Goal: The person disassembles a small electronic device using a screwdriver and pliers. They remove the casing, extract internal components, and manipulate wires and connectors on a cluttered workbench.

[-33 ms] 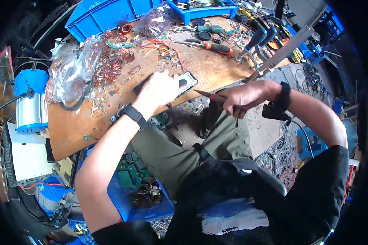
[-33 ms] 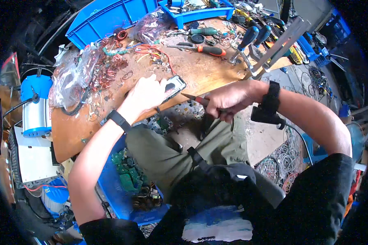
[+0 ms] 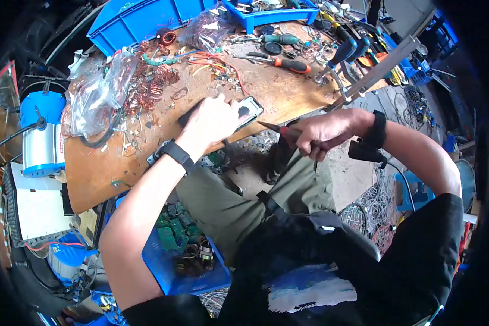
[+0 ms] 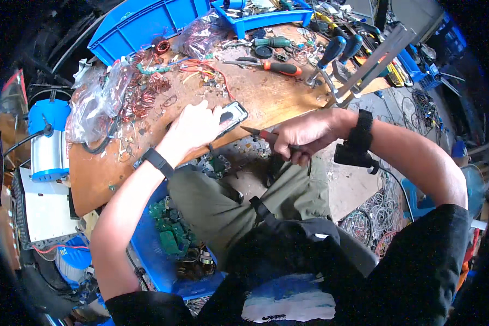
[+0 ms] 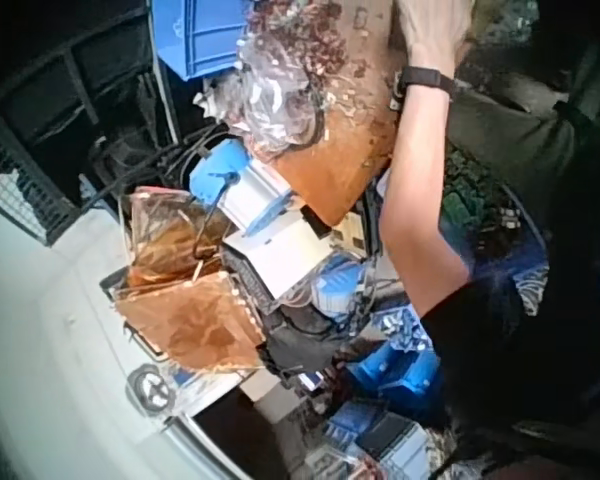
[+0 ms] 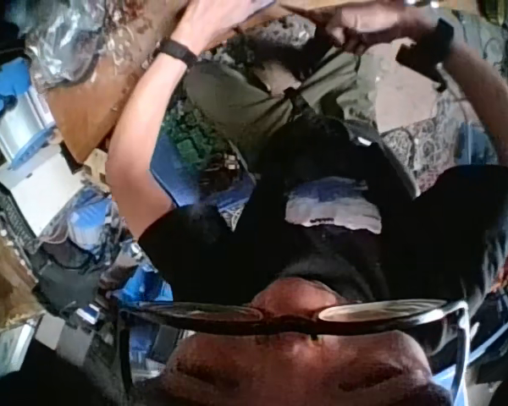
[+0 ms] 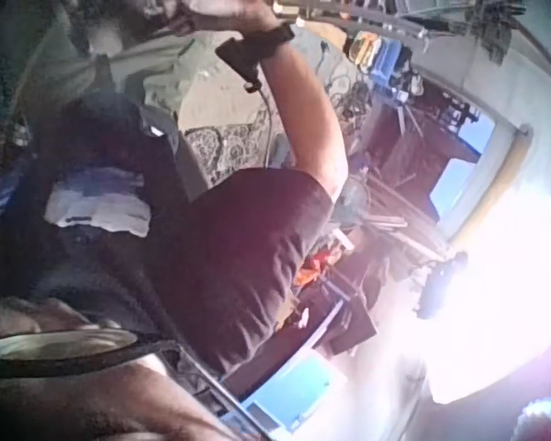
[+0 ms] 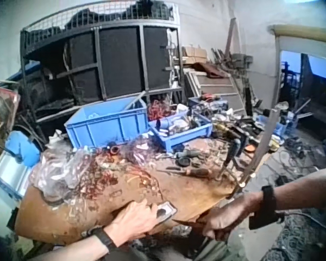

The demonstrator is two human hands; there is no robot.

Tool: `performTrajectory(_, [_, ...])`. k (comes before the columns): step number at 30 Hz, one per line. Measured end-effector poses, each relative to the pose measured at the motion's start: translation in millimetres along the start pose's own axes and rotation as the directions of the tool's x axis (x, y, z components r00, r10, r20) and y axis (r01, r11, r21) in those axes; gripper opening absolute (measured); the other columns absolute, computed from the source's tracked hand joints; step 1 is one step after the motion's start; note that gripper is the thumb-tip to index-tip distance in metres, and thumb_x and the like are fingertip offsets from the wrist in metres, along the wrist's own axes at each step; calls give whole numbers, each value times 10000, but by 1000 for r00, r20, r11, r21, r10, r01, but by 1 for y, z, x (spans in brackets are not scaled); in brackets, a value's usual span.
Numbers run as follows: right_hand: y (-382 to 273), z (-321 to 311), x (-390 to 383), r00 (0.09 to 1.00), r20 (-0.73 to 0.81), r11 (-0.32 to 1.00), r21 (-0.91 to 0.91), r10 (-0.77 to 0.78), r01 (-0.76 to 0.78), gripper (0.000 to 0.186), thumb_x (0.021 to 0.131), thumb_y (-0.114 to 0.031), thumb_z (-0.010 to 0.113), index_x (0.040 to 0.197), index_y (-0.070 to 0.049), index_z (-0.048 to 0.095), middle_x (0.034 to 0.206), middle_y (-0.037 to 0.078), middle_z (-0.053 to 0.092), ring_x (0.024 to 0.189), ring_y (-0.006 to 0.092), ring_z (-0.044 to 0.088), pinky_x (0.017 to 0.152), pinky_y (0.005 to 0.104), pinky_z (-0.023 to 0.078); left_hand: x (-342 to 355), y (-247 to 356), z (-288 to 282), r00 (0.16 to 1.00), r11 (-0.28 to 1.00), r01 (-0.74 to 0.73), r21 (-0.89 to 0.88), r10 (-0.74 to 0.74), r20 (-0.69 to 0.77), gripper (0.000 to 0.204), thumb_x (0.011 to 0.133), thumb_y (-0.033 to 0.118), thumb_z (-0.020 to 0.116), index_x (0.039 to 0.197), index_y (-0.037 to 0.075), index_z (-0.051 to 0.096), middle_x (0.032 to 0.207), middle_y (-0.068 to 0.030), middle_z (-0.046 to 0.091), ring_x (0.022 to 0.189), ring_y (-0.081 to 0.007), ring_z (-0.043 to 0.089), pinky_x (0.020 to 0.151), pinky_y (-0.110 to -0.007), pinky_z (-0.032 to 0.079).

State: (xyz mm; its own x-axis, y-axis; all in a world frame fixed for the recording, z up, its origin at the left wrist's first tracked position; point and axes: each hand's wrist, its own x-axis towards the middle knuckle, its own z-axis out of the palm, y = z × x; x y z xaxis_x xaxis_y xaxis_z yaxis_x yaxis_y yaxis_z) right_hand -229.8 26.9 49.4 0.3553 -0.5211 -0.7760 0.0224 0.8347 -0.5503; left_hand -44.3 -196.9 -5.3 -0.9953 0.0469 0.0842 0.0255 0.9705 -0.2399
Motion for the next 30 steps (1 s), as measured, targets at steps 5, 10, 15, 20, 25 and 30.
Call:
performTrajectory(5, [-8,-4,2,998,56,991,133,10,-18,58,800,-90,558,811,-126,514,699,-60,461,609,65,465,595,226,423,-1,0,2,1000,999,-7,51,5,28,392,1003,356,562,1098,-16,641,768,-85,683,848,-235,645,590,-385,551])
performTrajectory(10, [-22,-10,-5,990,117,970,223,73,-98,235,772,-71,555,1006,-83,563,740,-24,539,617,108,491,645,298,471,-4,-2,3,1000,1000,-11,27,11,-11,451,982,408,601,1116,-20,641,766,-90,679,840,-228,643,581,-371,551])
performTrajectory(15, [-29,-24,5,976,153,970,165,155,-180,281,757,-90,582,1035,-52,590,754,15,584,638,171,559,683,345,499,-3,1,-2,999,1000,16,-25,-15,48,499,958,421,635,1141,-43,609,897,-155,642,837,-267,690,627,-367,582])
performTrajectory(20, [-46,-29,10,954,170,955,125,246,-268,278,749,-93,590,1022,-35,591,723,37,543,637,184,545,622,345,482,-3,4,-4,1000,1000,12,29,-11,-20,423,963,429,635,1094,27,618,807,-67,606,871,-211,634,641,-357,550])
performTrajectory(25, [-83,-1,4,936,124,932,120,328,-342,120,776,-97,559,861,-64,481,722,4,433,613,149,431,559,319,380,0,3,-1,1000,999,-21,35,22,-20,384,951,389,648,1053,22,596,826,-91,610,881,-227,644,630,-369,560])
performTrajectory(30, [-101,2,29,895,133,890,113,426,-441,226,732,-94,528,717,-113,303,674,-11,291,589,128,336,528,293,285,2,-3,4,999,995,-48,-83,47,-7,325,946,313,628,1018,1,576,814,-118,608,837,-277,653,623,-394,565])
